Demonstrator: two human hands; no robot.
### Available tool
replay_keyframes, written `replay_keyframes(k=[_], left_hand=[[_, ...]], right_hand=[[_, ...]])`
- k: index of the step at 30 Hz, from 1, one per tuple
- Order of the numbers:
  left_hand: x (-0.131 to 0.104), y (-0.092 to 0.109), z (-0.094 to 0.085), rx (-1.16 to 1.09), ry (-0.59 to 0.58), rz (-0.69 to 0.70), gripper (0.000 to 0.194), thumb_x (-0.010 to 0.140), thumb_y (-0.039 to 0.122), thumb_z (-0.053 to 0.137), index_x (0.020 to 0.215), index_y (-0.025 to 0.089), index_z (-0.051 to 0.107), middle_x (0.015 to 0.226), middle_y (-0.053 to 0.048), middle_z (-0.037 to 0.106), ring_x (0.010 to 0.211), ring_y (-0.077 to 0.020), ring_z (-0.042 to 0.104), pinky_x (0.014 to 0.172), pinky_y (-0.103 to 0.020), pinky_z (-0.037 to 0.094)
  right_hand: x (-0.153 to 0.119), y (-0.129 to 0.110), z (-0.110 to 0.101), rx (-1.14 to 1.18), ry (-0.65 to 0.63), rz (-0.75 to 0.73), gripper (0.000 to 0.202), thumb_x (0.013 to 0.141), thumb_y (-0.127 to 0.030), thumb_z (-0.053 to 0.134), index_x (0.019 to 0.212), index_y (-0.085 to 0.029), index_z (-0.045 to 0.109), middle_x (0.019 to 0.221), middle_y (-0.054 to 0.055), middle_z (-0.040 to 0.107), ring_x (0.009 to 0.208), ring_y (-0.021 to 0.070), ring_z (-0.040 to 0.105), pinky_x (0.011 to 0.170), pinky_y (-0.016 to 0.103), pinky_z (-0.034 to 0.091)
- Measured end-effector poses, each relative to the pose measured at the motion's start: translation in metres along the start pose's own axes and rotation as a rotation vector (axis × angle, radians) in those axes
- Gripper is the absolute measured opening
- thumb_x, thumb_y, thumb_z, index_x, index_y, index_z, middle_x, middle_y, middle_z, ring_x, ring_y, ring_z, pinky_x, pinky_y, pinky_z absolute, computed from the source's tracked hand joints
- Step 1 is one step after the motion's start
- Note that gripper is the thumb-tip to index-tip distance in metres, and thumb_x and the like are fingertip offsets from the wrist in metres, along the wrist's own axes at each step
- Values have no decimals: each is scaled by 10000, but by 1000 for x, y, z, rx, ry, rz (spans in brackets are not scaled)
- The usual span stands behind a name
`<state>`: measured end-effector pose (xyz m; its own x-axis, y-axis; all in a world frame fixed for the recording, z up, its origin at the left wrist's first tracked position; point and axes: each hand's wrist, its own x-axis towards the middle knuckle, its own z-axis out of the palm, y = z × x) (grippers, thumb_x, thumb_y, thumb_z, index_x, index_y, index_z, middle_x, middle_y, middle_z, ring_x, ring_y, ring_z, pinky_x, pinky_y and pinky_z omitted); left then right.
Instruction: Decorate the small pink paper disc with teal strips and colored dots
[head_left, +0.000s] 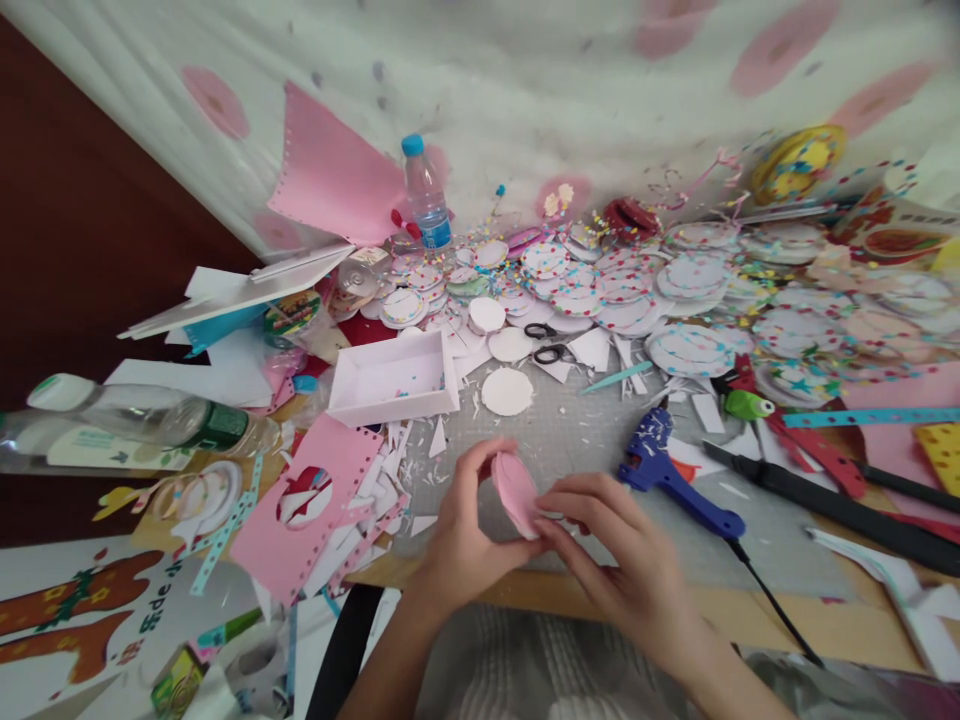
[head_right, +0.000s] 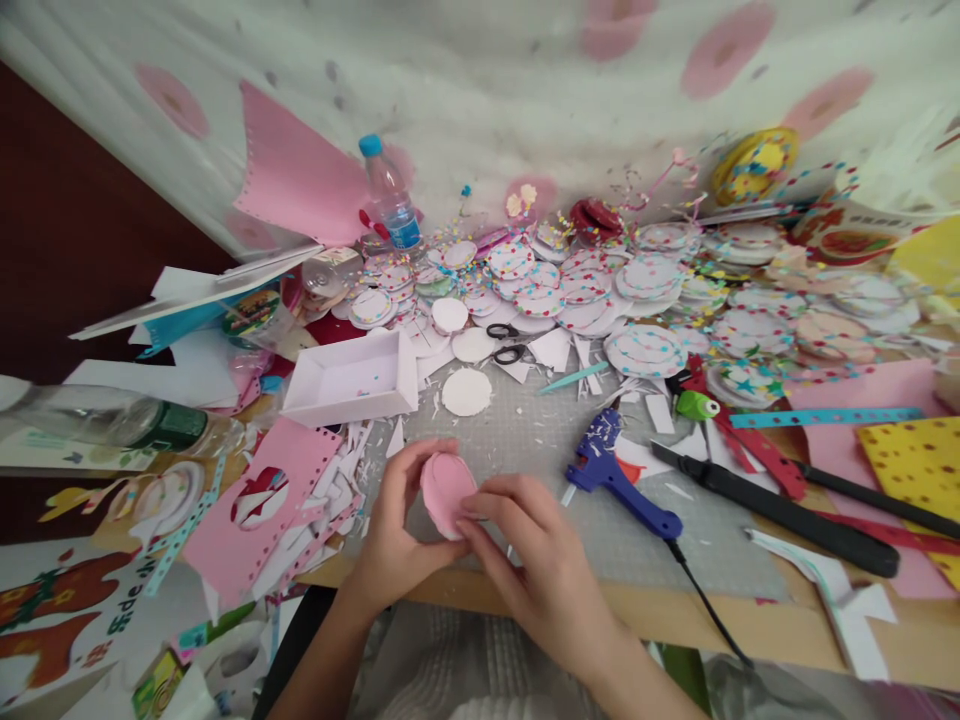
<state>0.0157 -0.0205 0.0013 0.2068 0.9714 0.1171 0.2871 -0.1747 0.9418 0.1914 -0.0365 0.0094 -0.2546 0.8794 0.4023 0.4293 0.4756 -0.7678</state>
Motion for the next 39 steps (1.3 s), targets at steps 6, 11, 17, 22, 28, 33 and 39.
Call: replay_keyframes(k=[6,11,17,22,28,33,39], left_hand=[[-1,1,2,88,37,125,756,689,243,800,1319,272,385,1329,-107,500,1246,-279,490,1039,-455,424],[-4,-2,6,129,45,139,760,703,231,773,1346,255,370,1329,-116,499,1240,-284,492,1037,-466,424],[-4,-6,9,124,16,164,767,692,207,771,1345,251,371,1333,-118,496,1245,-285,487,1040,-467,420],[-6,-7,9,119,10,157,806,701,275,789,1374,262,345,1342,-122,498,1236,-288,502,1026,-465,433],[-8,-8,9,133,12,215,773,718,304,786,1363,260,362,1352,-132,503,1237,-294,508,1016,-476,444],[-7,-8,9,125,-7,249,782,723,306,783,1377,252,359,1356,-144,505,1250,-305,499,1025,-493,435],[-11,-12,11,48,-29,243,852,674,249,818,1390,265,356,1374,-131,497,1263,-302,485,1042,-483,420]], right_hand=[[-1,-1,3,83,-23,50,210,878,-53,537,1020,-205,565,842,34,583,728,135,542,628,256,459],[-1,-1,2,89,-34,79,128,875,-101,566,933,-215,552,741,1,539,658,132,513,581,254,423],[-1,-2,1,74,-108,103,162,904,-103,504,1008,-224,532,759,0,542,640,129,510,573,247,411],[2,-5,-1,124,-123,148,145,910,-103,471,973,-226,513,781,-3,535,618,117,498,555,234,403],[1,-5,-2,165,-98,188,129,916,-106,452,919,-229,494,768,-9,518,622,118,483,561,235,398],[-1,-3,0,166,-80,171,149,911,-90,447,911,-231,491,769,-5,524,651,126,492,574,242,401],[2,-1,2,147,-41,119,176,898,-58,448,930,-223,501,773,-3,526,664,120,512,594,239,424]])
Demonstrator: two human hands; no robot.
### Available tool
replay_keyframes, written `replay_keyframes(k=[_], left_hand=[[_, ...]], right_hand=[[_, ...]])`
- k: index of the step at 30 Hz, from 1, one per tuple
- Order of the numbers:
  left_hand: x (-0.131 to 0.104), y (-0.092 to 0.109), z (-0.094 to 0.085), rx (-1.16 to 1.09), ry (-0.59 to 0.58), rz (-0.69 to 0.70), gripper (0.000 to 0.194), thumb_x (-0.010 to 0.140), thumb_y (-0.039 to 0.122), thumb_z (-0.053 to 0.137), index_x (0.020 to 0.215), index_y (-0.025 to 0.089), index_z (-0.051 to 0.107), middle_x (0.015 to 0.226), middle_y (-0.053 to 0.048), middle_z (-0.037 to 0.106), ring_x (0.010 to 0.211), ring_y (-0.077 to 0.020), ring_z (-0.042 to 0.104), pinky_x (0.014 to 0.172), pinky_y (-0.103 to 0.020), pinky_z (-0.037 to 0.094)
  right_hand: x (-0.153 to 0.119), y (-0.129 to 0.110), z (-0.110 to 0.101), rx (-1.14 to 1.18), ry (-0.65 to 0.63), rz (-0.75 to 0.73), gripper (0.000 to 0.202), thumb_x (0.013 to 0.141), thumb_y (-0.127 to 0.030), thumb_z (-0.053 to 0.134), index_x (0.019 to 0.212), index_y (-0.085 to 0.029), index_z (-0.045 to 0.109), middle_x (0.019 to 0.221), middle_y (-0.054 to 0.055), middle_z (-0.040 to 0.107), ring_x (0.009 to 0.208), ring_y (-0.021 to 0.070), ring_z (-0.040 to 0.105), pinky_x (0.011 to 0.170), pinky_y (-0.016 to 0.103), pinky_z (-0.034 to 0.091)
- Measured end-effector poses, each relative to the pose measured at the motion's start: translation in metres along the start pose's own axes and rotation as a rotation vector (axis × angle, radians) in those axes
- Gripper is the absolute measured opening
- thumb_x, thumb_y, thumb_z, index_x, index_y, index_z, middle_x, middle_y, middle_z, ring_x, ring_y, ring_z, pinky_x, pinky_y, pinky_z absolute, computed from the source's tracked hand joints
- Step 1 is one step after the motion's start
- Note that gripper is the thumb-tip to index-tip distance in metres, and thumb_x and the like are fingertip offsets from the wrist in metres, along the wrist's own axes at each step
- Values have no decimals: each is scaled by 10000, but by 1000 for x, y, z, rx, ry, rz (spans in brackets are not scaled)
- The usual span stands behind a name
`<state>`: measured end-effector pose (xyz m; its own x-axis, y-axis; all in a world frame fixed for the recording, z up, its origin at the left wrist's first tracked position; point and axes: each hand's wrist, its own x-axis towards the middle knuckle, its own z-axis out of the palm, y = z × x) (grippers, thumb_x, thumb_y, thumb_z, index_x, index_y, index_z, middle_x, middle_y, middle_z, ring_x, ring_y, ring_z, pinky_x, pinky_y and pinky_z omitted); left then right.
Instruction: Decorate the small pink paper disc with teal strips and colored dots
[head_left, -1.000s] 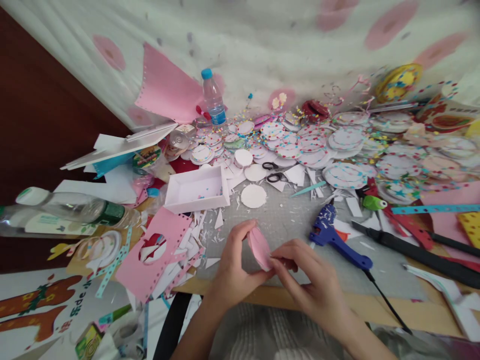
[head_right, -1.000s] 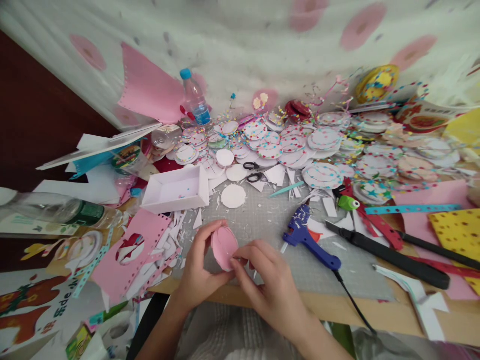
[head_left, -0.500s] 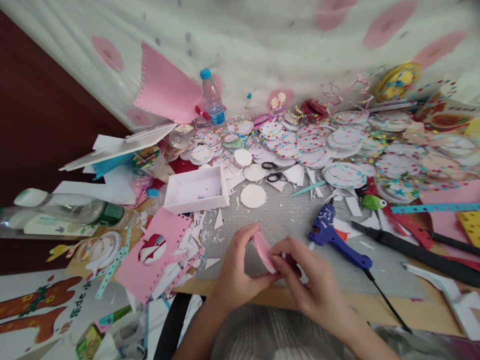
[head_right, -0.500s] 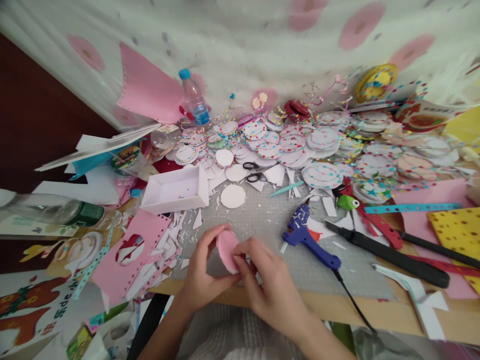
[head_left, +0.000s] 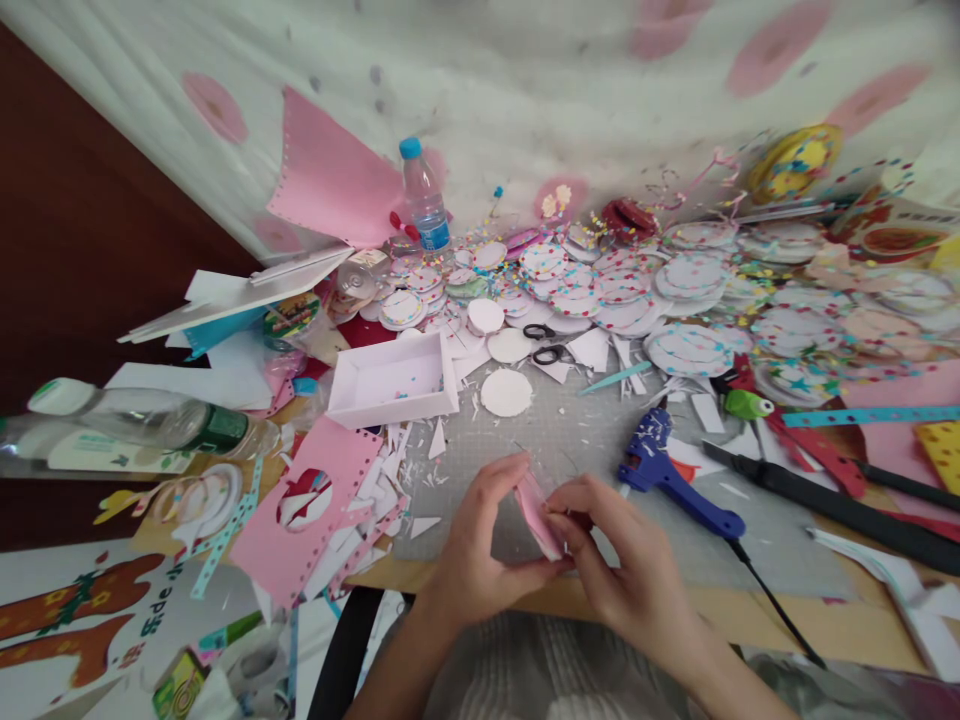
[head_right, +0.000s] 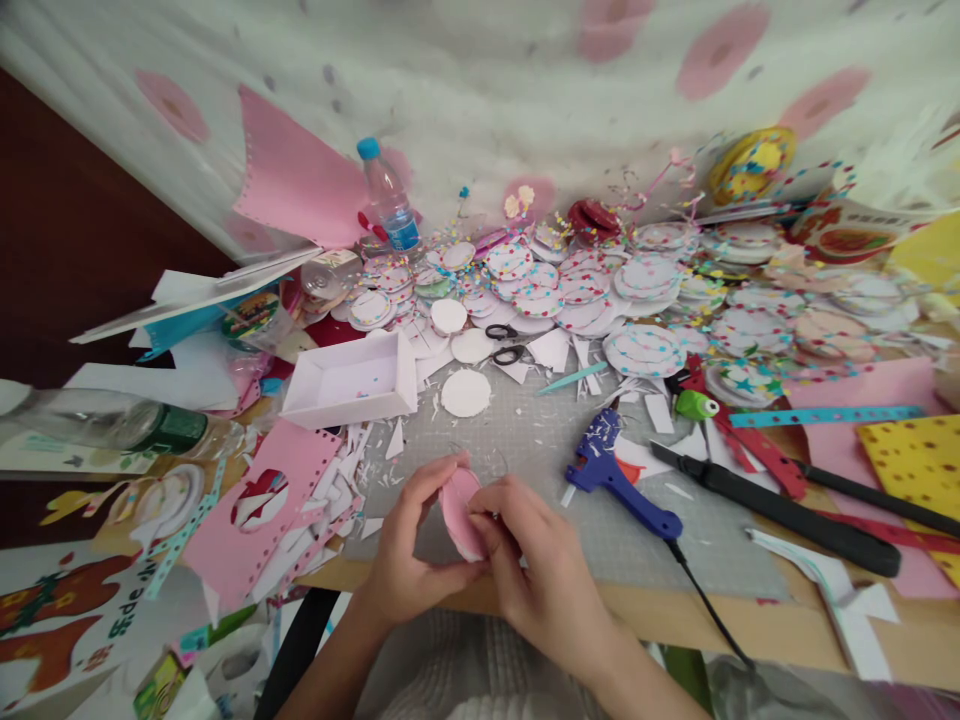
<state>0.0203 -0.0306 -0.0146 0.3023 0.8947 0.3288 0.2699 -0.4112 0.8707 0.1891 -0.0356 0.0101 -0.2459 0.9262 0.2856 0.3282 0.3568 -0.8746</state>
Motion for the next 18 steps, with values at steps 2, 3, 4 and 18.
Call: replay_keyframes(k=[2,3,4,18], left_hand=[[-1,-1,1,-38,17,-20,847,664,232,825,1379,275,373,1370,-123,497,1261,-299,487,1047,-474,414],[0,-1,1,-71,27,-35,834,658,228,828,1366,277,389,1362,-119,500,1259,-298,487,1046,-468,413],[0,-1,1,-113,37,-55,815,652,230,832,1346,276,408,1352,-117,503,1253,-299,491,1041,-461,417],[11,2,-18,-755,-248,-398,706,667,563,742,1237,263,455,1186,-132,588,1056,-317,612,798,-433,532]], right_hand=[[0,-2,0,-11,0,-15,190,891,-46,462,948,-220,509,784,-2,533,668,113,518,598,230,432],[-1,-4,0,-19,0,-25,202,886,-40,473,971,-218,514,796,0,540,665,109,519,598,226,437],[-2,-5,0,-30,4,-39,220,879,-36,486,1001,-215,518,818,5,549,657,105,518,600,225,444],[8,1,-27,-105,-85,32,629,816,-387,644,1370,-237,388,1278,123,491,1088,251,542,878,368,506]])
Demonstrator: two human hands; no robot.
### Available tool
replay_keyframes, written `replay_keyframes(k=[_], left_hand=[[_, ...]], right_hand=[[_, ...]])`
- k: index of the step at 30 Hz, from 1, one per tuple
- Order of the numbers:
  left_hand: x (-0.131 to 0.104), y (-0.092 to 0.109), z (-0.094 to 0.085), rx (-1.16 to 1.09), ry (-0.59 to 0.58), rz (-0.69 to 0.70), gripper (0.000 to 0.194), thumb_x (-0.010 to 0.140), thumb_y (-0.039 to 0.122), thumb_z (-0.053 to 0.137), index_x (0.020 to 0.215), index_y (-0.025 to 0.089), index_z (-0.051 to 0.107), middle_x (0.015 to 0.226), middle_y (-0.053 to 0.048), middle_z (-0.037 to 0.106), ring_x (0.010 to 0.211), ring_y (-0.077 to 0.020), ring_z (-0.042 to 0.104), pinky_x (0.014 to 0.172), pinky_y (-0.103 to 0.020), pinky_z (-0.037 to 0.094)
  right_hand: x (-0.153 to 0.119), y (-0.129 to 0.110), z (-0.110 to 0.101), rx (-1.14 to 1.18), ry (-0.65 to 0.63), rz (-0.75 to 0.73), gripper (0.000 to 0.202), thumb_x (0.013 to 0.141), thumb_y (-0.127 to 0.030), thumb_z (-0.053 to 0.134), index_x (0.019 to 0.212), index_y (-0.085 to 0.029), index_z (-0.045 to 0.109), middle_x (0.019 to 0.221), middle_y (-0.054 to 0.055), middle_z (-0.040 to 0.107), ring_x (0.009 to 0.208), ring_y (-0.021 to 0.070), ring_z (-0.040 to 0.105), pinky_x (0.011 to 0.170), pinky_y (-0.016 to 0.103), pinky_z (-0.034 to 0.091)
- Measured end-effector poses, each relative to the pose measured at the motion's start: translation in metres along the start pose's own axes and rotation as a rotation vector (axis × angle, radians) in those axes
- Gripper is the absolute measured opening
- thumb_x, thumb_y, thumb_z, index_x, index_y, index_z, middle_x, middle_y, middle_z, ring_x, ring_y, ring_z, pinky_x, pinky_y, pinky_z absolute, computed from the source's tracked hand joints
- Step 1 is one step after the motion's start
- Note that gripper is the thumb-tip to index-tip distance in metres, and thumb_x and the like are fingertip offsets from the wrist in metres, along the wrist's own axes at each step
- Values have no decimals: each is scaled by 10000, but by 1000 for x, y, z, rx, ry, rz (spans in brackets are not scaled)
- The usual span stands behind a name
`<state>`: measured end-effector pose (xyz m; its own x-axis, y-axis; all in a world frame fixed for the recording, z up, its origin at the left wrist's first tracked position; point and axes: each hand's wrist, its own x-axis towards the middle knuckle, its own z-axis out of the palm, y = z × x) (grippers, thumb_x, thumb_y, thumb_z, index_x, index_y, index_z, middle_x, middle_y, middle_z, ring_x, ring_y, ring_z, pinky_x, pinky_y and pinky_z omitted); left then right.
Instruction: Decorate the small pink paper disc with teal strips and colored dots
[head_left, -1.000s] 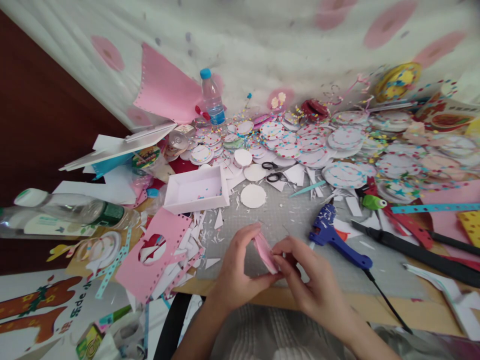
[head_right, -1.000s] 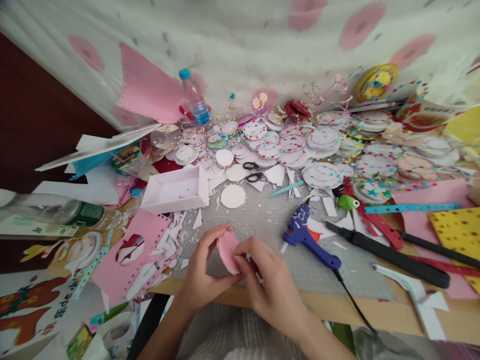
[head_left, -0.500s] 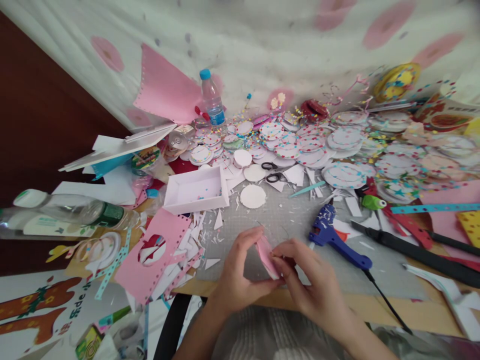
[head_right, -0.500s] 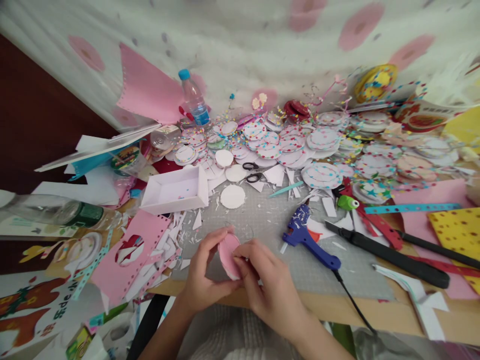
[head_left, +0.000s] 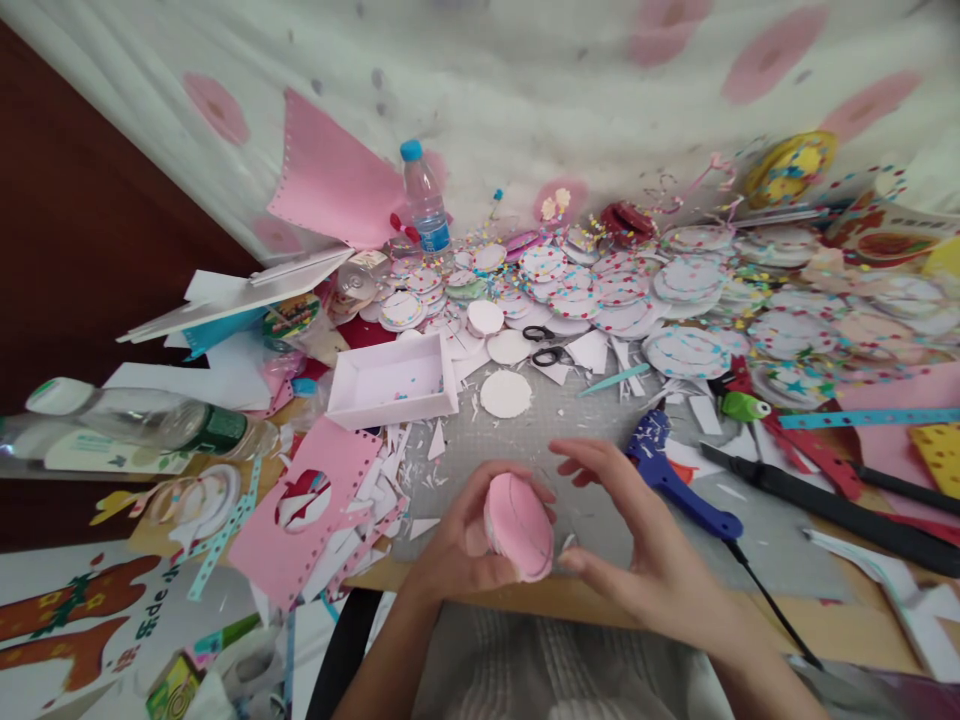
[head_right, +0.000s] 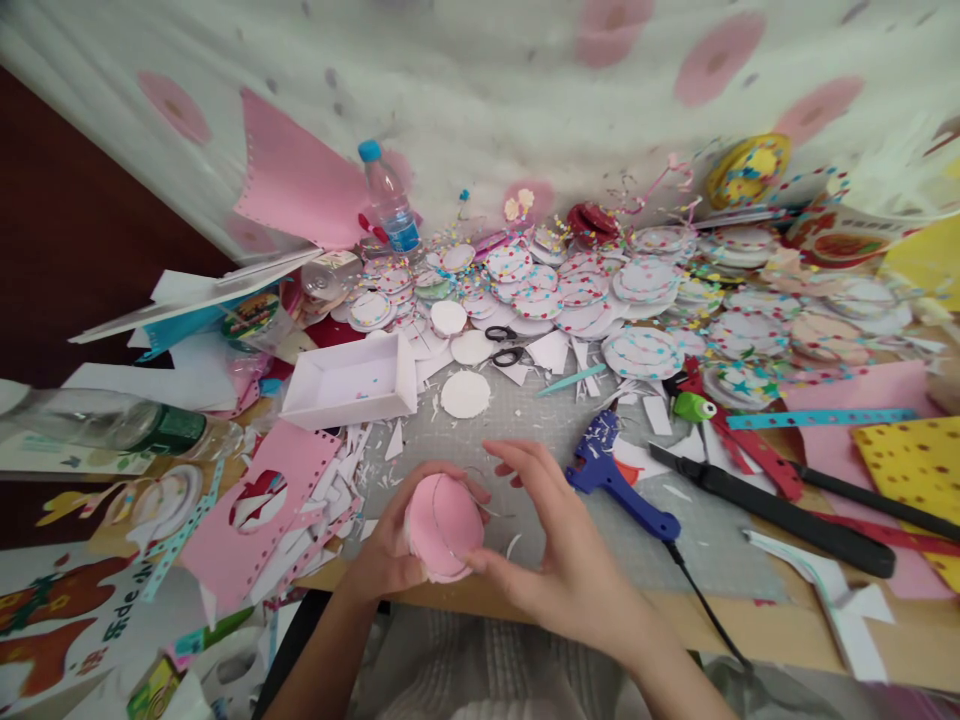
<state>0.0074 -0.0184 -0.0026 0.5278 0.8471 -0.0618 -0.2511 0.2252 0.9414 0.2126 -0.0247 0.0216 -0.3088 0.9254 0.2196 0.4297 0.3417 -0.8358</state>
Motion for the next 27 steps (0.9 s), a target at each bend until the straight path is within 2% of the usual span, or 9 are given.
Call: replay_keyframes(k=[2,5,10,14,18,22,27], left_hand=[[0,-3,1,3,12,-30,718,670,611,716,1241,262,454,1179,-134,600,1054,-322,617,808,-447,533],[-1,-8,0,19,46,-53,720,665,666,685,1228,274,467,1163,-127,619,1024,-319,635,807,-459,538],[-2,-10,-2,77,68,-68,772,609,722,681,1203,262,502,1103,-138,631,998,-344,641,715,-448,560],[-1,-12,-1,12,50,-45,729,634,668,706,1202,266,492,1091,-125,632,987,-320,645,753,-438,556],[-1,-16,0,4,47,-44,690,677,633,700,1218,266,480,1075,-103,641,957,-288,649,777,-430,539],[-1,-15,2,40,65,-25,688,673,636,700,1224,280,493,1083,-103,646,925,-291,654,757,-436,536],[1,-13,5,44,115,-41,706,629,637,731,1205,291,514,1072,-97,644,961,-309,643,786,-463,535]], right_hand=[[1,1,2,-13,-83,-13,704,784,-398,688,1389,-253,359,1291,113,487,1127,246,538,926,366,497],[0,2,5,-24,-133,-39,680,780,-363,704,1367,-280,371,1297,97,485,1202,239,503,984,366,471],[-1,7,8,-47,-132,2,717,772,-348,713,1380,-279,340,1314,112,473,1218,255,494,975,408,480],[0,8,7,-19,-131,13,646,779,-278,706,1340,-276,387,1217,94,542,1108,231,564,924,393,509],[2,5,6,19,-63,-37,621,761,-336,735,1302,-266,439,1167,90,577,1071,230,585,893,362,522],[4,2,6,66,-45,-68,627,748,-332,750,1295,-273,451,1180,84,590,1092,232,584,912,354,512],[1,0,9,130,-63,-41,583,794,-262,697,1314,-283,435,1253,79,573,1157,224,558,970,359,482]])
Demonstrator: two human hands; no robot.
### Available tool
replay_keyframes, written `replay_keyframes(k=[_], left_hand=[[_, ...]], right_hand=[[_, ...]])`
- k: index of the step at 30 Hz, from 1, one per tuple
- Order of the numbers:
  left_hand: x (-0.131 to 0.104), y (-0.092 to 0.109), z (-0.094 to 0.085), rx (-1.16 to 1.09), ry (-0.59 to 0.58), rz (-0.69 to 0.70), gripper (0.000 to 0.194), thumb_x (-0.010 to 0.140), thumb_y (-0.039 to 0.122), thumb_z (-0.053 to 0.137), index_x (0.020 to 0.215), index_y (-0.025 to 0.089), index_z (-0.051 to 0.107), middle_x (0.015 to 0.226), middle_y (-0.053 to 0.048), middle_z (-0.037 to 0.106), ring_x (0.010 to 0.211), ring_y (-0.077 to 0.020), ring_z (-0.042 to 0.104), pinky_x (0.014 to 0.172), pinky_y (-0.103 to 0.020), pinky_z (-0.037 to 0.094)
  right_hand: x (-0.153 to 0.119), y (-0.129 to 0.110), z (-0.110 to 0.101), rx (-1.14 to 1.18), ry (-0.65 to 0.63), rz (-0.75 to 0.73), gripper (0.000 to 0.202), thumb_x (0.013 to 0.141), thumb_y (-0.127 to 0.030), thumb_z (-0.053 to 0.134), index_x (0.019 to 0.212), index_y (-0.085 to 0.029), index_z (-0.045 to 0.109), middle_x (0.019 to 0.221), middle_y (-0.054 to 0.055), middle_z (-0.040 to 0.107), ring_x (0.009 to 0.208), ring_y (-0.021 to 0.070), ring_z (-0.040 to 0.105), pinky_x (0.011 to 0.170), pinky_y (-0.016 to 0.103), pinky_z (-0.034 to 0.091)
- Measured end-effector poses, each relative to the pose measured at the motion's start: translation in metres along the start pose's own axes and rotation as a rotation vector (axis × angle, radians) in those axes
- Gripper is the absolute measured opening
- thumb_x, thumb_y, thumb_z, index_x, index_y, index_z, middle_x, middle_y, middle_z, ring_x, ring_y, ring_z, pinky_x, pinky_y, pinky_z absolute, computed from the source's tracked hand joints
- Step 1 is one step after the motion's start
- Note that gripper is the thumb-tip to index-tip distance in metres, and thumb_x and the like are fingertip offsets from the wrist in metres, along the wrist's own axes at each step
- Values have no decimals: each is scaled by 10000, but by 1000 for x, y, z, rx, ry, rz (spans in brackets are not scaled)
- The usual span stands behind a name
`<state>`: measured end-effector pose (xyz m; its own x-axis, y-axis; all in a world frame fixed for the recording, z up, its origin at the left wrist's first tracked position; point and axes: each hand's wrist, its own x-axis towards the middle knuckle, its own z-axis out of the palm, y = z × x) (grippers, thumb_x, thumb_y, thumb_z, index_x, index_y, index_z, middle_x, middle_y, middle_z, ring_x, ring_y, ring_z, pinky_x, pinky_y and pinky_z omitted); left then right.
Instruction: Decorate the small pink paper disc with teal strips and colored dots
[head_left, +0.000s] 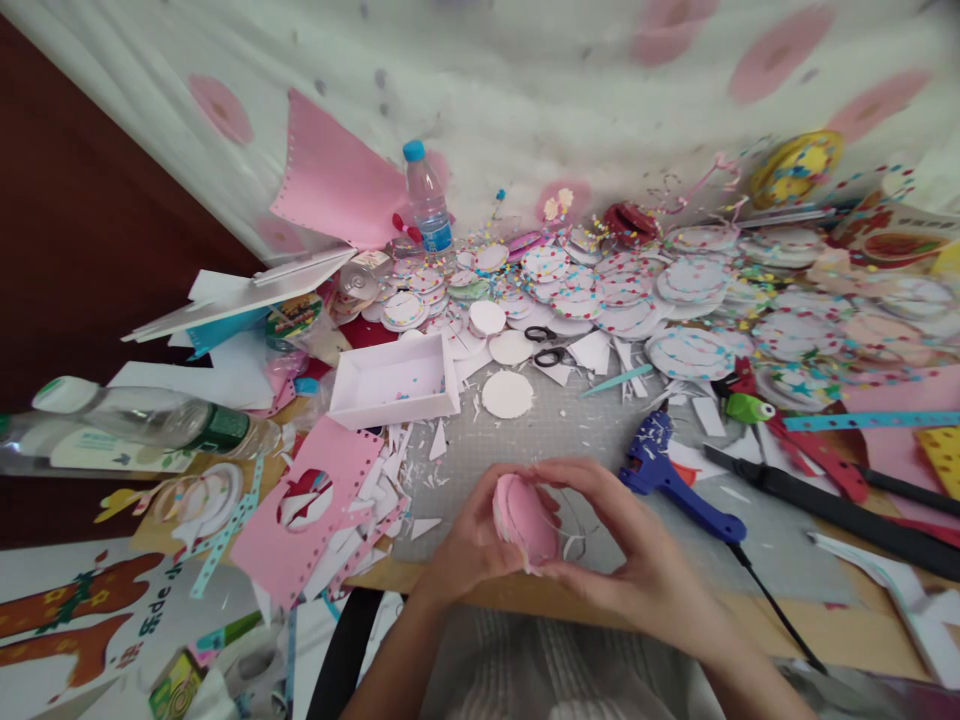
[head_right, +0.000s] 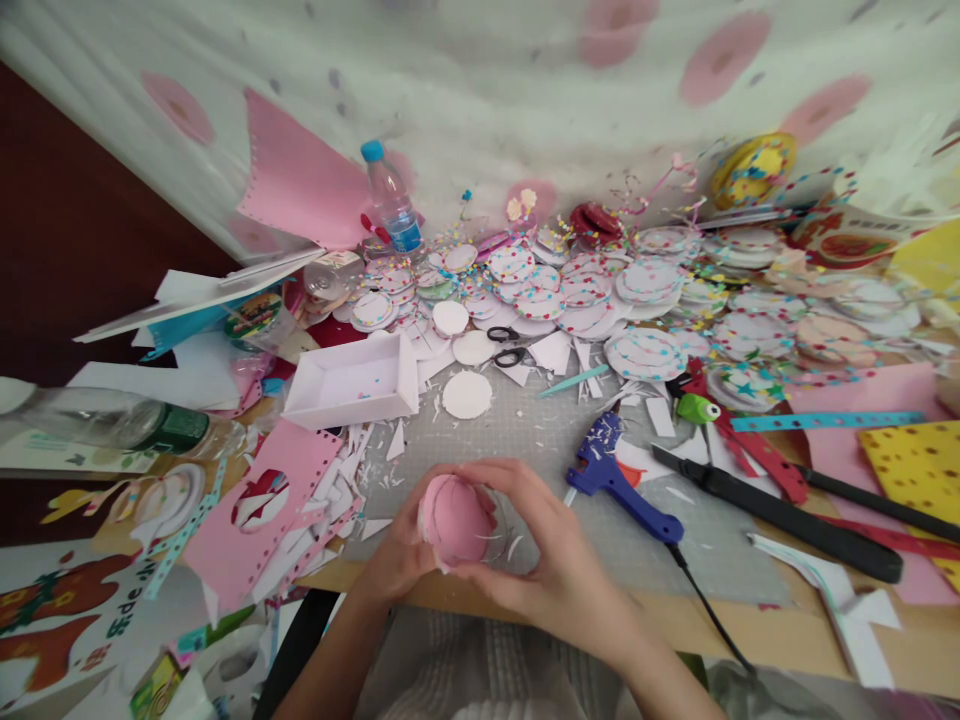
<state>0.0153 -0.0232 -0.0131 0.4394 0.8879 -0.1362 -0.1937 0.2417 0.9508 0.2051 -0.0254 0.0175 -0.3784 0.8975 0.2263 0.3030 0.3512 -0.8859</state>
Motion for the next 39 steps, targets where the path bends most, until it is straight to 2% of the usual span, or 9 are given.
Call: replay_keyframes(k=[8,14,19,24,29,33,36,38,39], left_hand=[[2,-2,6,-110,20,49,660,638,501,793,1190,262,520,1052,-80,619,981,-267,615,799,-413,529],[2,-1,6,-78,34,29,685,606,525,800,1164,245,518,1085,-96,605,983,-277,610,803,-427,531],[2,-5,5,-100,3,10,705,623,496,802,1210,259,491,1112,-102,610,1007,-288,618,822,-447,531],[2,-3,6,-78,0,78,648,682,370,786,1241,267,473,1192,-95,582,1064,-267,605,875,-422,517],[4,5,-2,235,13,58,716,698,162,749,1325,270,420,1395,-109,464,1298,-297,453,1064,-471,399],[5,1,-17,545,59,75,810,672,67,696,1389,254,368,1436,-119,427,1322,-307,422,1099,-515,352],[1,0,-26,683,52,75,834,684,49,651,1423,263,329,1474,-106,385,1351,-301,384,1123,-520,321],[-4,2,-30,756,32,67,813,716,29,588,1438,282,312,1501,-78,353,1388,-276,326,1155,-498,272],[-6,5,-31,781,37,67,788,734,19,553,1436,289,320,1500,-66,355,1392,-260,318,1161,-478,265]], right_hand=[[-1,0,8,78,32,15,519,813,-205,642,1292,-266,453,1264,80,560,1168,210,547,983,349,477],[-1,5,12,123,74,36,549,787,-170,662,1282,-275,448,1295,92,542,1209,236,521,1009,389,459],[-5,9,15,211,104,44,509,784,-97,603,1240,-269,455,1253,90,550,1153,219,548,979,382,472],[-5,10,13,145,82,35,482,780,-131,620,1218,-255,460,1226,99,558,1135,228,557,963,387,476],[2,13,5,-3,-25,17,491,810,-179,616,1260,-257,437,1270,102,547,1164,224,549,987,401,461],[5,22,8,-40,-116,32,563,843,-204,596,1352,-255,362,1389,113,471,1290,213,457,1066,412,397],[-2,28,12,-39,-187,37,710,792,-209,648,1410,-239,300,1453,125,408,1339,235,405,1092,436,366],[-9,31,11,-36,-190,38,734,781,-225,666,1418,-238,301,1463,127,399,1348,251,390,1102,446,350],[-12,33,9,-37,-148,41,674,805,-228,646,1400,-244,330,1447,121,419,1335,249,405,1093,437,359]])
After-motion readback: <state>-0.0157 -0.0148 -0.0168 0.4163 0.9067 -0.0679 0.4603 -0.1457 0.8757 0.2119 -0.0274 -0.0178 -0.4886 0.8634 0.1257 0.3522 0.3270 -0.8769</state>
